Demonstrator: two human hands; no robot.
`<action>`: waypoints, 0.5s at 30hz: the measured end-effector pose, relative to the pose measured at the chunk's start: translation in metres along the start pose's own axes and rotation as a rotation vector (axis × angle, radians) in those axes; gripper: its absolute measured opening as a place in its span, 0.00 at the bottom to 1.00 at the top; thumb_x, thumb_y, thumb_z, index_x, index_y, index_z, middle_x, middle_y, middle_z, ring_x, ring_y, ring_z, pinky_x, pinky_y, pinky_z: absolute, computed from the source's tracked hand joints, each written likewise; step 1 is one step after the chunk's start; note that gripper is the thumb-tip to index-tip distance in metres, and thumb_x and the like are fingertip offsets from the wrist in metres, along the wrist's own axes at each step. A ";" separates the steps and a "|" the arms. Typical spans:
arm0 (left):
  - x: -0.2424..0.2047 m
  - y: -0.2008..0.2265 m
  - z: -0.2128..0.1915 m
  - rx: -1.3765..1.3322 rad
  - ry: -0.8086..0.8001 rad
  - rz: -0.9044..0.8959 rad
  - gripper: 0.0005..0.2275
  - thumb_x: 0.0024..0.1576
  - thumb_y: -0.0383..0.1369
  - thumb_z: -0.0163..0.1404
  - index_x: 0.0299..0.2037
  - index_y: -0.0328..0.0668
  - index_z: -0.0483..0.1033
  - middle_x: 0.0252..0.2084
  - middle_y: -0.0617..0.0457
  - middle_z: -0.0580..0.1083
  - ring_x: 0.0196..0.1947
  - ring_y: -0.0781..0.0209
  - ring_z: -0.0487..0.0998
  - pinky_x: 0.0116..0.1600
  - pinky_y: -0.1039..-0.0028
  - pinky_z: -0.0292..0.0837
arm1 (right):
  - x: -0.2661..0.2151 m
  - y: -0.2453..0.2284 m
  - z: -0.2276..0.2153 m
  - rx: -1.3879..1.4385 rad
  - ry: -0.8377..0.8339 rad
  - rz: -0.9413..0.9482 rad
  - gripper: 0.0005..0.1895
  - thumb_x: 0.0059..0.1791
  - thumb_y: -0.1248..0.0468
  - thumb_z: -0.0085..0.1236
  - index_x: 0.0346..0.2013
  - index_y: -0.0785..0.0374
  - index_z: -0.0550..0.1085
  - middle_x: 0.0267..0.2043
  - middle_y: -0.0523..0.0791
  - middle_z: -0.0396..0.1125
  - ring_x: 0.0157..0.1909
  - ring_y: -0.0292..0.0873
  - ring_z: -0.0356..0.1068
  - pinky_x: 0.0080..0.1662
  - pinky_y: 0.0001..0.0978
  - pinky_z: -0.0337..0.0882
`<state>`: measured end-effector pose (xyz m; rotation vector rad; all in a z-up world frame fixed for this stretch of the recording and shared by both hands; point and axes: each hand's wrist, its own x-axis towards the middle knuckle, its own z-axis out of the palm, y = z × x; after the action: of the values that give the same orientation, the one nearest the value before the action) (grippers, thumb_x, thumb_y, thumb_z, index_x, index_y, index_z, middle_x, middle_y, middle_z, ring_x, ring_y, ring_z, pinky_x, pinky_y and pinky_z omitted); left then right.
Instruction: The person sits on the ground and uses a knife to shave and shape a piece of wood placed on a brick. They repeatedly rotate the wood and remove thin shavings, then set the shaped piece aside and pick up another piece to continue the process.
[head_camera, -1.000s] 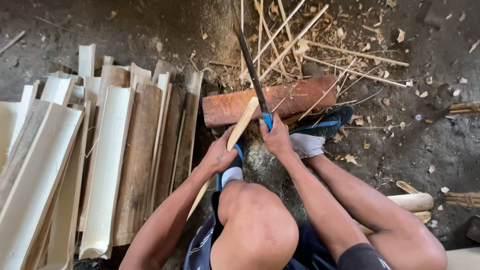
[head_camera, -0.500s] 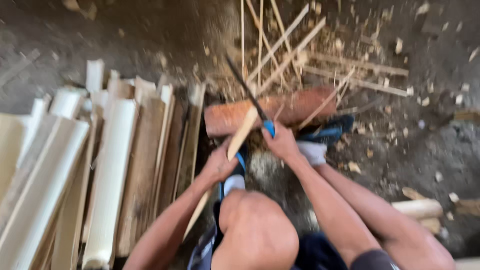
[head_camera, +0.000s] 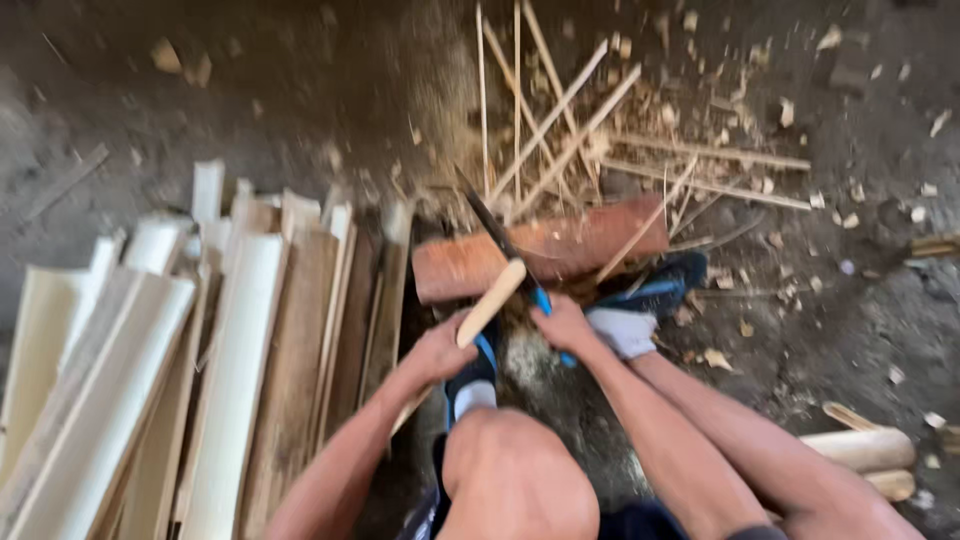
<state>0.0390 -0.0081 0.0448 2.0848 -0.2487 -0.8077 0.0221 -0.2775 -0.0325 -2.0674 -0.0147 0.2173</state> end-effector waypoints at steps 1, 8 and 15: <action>-0.005 0.003 -0.001 0.131 -0.011 -0.076 0.37 0.48 0.43 0.56 0.71 0.52 0.60 0.59 0.34 0.72 0.60 0.36 0.71 0.62 0.55 0.66 | -0.008 -0.005 -0.001 0.001 0.011 0.174 0.13 0.47 0.61 0.56 0.44 0.63 0.74 0.30 0.52 0.72 0.32 0.55 0.75 0.38 0.48 0.73; 0.018 0.021 -0.059 0.757 0.125 -0.007 0.28 0.58 0.34 0.49 0.71 0.65 0.60 0.49 0.41 0.72 0.49 0.44 0.75 0.50 0.52 0.69 | -0.025 -0.063 -0.016 0.015 0.069 0.364 0.13 0.52 0.58 0.53 0.47 0.59 0.65 0.25 0.50 0.71 0.27 0.51 0.77 0.33 0.46 0.74; 0.043 0.005 -0.088 1.039 0.107 0.144 0.30 0.61 0.24 0.44 0.70 0.79 0.62 0.48 0.50 0.69 0.51 0.54 0.69 0.53 0.59 0.65 | -0.003 -0.077 -0.036 -0.244 0.021 0.236 0.14 0.55 0.57 0.52 0.49 0.62 0.65 0.27 0.60 0.69 0.35 0.70 0.70 0.35 0.59 0.66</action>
<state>0.1273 0.0277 0.0655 3.0000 -0.8954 -0.5015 0.0308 -0.2713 0.0518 -2.3140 0.2262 0.3535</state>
